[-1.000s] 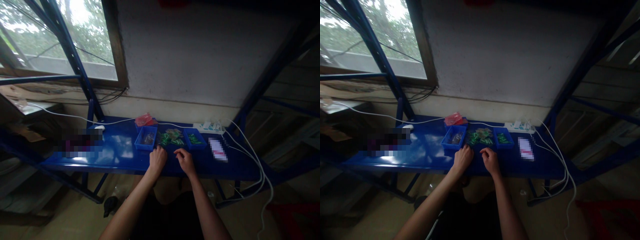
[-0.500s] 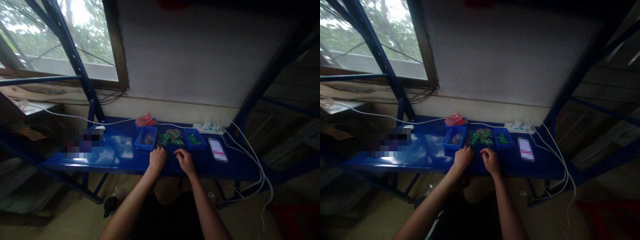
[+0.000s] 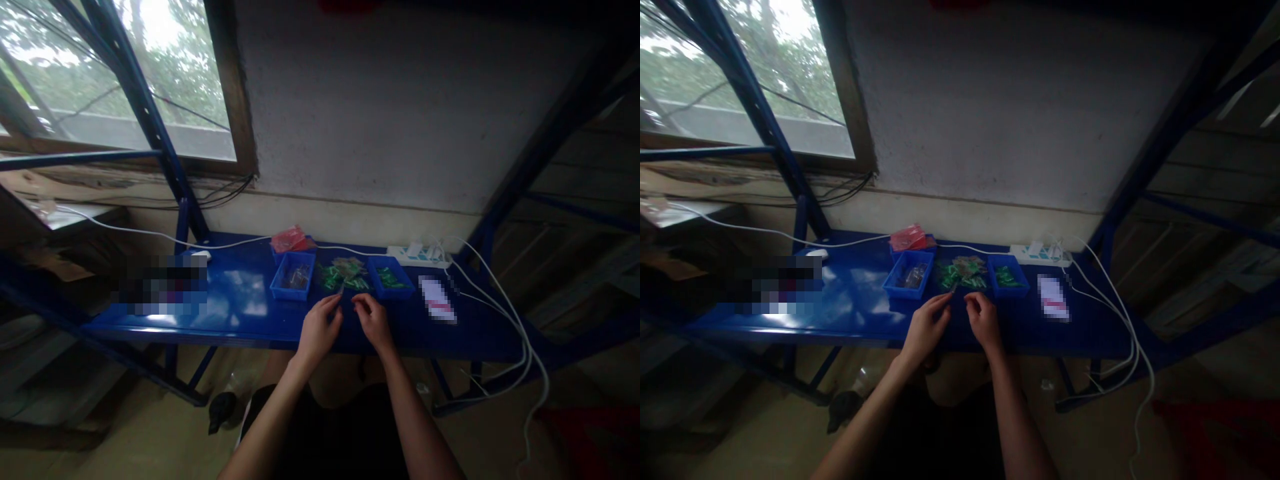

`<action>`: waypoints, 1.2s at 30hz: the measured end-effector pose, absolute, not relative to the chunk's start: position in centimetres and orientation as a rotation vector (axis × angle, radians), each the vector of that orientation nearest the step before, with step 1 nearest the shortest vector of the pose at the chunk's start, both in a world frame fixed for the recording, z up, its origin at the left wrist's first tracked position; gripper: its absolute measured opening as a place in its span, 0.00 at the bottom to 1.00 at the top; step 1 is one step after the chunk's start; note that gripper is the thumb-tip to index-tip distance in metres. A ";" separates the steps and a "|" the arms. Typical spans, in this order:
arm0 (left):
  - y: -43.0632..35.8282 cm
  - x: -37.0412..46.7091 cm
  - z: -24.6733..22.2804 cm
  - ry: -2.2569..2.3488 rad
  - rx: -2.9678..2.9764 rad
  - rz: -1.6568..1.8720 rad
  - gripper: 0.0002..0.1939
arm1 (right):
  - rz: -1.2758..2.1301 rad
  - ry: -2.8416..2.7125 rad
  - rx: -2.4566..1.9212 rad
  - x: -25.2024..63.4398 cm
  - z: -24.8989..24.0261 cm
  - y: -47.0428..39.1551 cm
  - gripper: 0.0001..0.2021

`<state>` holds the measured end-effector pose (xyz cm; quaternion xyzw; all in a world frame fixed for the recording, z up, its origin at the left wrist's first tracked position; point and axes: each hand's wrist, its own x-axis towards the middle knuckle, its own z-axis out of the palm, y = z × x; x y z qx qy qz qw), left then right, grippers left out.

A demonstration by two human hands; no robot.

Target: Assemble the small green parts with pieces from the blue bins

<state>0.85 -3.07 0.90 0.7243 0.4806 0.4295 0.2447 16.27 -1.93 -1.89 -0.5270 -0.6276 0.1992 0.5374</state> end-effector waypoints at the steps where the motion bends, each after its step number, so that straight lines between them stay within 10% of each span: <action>1: -3.0 0.9 0.8 1.214 1.887 1.233 0.16 | 0.481 -1.462 -1.248 16.3 -2.0 -1.8 0.10; 36: -0.2 1.0 0.0 0.943 1.570 1.091 0.13 | 0.664 -1.518 -1.184 16.0 -0.8 -2.8 0.07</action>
